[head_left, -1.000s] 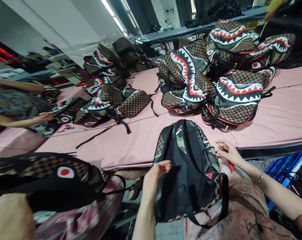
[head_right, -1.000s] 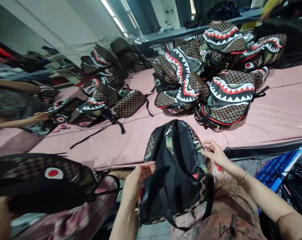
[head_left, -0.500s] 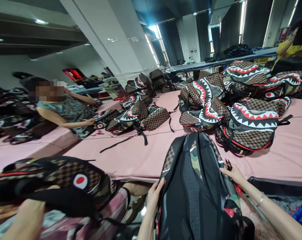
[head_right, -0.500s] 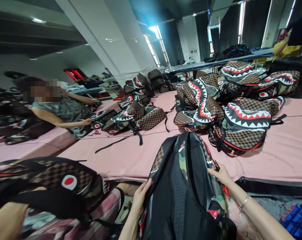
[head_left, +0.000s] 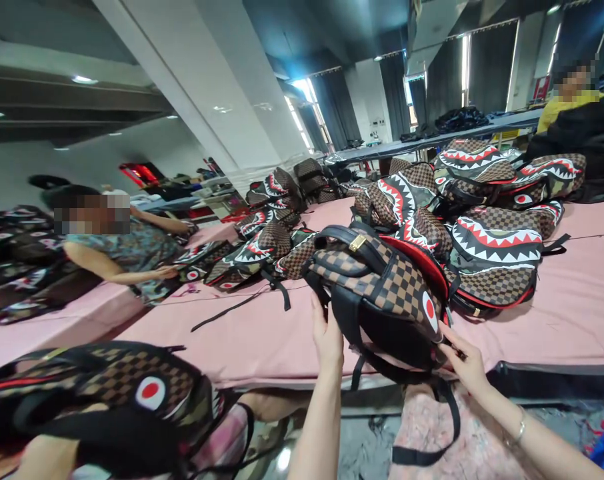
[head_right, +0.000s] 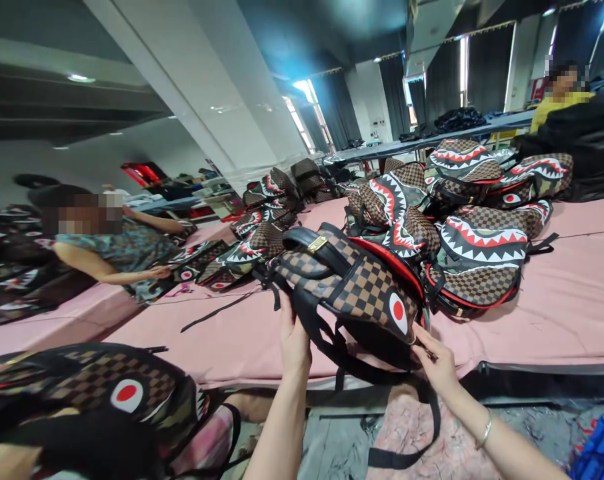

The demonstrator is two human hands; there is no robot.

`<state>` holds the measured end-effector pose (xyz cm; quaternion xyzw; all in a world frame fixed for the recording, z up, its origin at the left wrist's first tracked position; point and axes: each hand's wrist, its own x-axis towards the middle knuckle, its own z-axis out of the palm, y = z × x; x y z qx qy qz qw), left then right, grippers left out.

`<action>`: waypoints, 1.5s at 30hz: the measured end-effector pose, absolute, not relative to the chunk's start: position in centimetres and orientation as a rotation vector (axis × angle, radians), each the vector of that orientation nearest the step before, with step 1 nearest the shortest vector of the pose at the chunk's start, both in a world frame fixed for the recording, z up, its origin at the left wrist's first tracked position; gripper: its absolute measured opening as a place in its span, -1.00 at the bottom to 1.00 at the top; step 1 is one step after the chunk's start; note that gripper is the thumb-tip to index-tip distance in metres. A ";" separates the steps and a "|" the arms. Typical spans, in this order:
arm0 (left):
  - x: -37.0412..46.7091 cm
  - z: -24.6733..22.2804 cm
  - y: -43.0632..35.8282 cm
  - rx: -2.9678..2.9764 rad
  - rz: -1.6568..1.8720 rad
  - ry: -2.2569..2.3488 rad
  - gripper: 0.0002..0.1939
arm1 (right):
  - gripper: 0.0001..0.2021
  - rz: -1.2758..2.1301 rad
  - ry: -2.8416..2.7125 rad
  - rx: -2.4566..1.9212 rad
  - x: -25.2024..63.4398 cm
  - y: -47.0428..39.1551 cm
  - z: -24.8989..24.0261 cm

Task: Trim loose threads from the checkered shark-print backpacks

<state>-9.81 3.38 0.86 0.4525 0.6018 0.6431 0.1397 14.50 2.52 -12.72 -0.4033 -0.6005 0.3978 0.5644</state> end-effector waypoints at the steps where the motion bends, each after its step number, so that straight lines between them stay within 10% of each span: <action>1: -9.3 1.4 3.0 1.316 1.940 1.735 -0.48 | -0.62 0.920 -1.407 -0.965 14.5 2.5 -12.7; 8: -7.2 5.8 0.8 1.963 2.065 1.600 -0.68 | -0.54 0.859 -1.483 -0.993 15.2 3.2 -13.0; 21: -3.4 15.1 4.2 2.670 0.606 2.229 -0.81 | -0.63 0.839 -1.680 -1.081 17.6 3.6 -7.5; 30: -3.8 13.0 5.0 2.529 1.277 2.047 -0.83 | -0.78 0.625 -1.625 -1.062 16.4 5.4 2.7; 45: -2.0 13.3 5.1 2.663 0.709 2.501 -0.76 | -0.83 0.461 -1.732 -0.787 12.5 7.2 5.4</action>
